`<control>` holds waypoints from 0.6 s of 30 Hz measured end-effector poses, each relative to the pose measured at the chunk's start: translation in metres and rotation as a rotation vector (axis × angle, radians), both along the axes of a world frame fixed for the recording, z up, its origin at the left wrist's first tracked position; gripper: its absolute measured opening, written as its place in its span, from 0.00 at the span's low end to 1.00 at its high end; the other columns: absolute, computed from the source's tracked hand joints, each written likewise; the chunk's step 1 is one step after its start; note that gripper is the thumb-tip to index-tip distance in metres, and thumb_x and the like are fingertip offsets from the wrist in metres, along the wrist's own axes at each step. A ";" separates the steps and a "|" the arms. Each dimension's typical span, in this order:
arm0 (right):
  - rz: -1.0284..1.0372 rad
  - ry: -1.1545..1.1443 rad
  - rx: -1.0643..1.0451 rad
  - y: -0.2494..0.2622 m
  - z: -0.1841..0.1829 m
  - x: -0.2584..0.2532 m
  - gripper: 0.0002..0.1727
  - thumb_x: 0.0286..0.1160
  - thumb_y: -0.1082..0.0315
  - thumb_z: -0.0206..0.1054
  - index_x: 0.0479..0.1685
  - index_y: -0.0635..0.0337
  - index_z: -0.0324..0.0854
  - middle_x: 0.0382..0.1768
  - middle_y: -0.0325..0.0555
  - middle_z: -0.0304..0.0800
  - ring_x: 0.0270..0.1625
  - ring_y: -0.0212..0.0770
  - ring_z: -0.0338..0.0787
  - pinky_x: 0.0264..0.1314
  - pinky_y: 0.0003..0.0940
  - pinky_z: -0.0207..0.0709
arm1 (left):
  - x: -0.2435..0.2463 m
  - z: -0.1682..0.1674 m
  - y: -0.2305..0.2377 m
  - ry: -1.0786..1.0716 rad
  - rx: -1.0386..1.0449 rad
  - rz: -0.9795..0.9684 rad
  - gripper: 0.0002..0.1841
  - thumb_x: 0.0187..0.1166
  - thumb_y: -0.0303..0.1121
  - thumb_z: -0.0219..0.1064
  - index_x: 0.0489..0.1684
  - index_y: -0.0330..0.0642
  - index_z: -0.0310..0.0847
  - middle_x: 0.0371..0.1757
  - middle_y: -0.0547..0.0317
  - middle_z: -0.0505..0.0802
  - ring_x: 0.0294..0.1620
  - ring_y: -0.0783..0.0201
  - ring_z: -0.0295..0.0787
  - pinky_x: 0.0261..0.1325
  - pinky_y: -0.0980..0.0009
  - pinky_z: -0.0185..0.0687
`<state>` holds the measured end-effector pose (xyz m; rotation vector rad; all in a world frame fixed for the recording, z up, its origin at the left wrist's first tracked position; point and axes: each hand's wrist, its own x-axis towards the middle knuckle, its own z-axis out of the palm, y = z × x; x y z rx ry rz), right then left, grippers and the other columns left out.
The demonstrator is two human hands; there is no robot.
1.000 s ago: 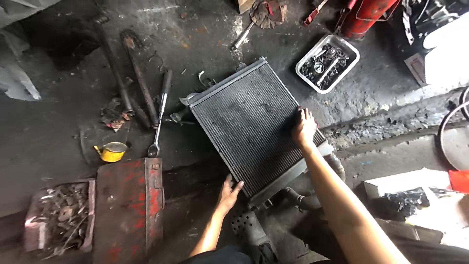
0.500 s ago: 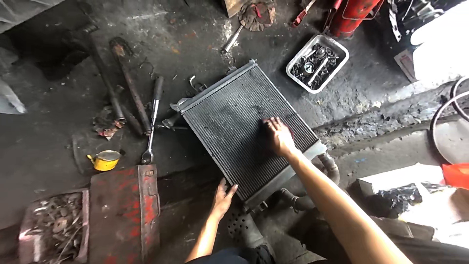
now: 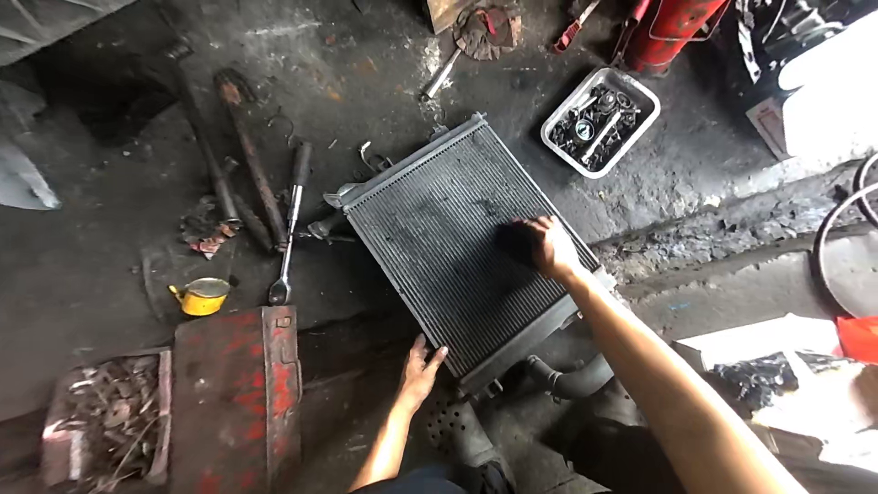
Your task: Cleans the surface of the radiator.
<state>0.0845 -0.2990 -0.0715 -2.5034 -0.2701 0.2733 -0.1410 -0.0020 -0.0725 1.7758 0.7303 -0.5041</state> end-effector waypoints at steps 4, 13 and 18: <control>-0.337 0.067 -0.149 -0.015 -0.005 0.020 0.36 0.68 0.73 0.64 0.84 0.49 0.72 0.81 0.58 0.74 0.78 0.72 0.72 0.68 0.73 0.70 | -0.002 0.002 0.001 0.000 -0.009 0.006 0.44 0.80 0.33 0.70 0.93 0.28 0.44 0.88 0.27 0.65 0.86 0.47 0.68 0.86 0.60 0.65; -0.233 -0.005 -0.140 -0.010 -0.011 0.006 0.30 0.73 0.72 0.61 0.79 0.49 0.79 0.75 0.55 0.81 0.76 0.67 0.76 0.71 0.65 0.74 | 0.000 -0.002 0.002 -0.001 -0.005 -0.021 0.45 0.80 0.36 0.70 0.93 0.29 0.45 0.89 0.28 0.64 0.87 0.45 0.66 0.87 0.58 0.64; -0.200 0.025 -0.158 0.020 -0.012 -0.001 0.31 0.69 0.74 0.65 0.79 0.55 0.78 0.78 0.54 0.78 0.78 0.68 0.73 0.70 0.67 0.72 | -0.001 -0.003 0.002 -0.034 -0.019 -0.003 0.44 0.78 0.34 0.70 0.92 0.27 0.47 0.87 0.27 0.66 0.86 0.46 0.68 0.86 0.60 0.66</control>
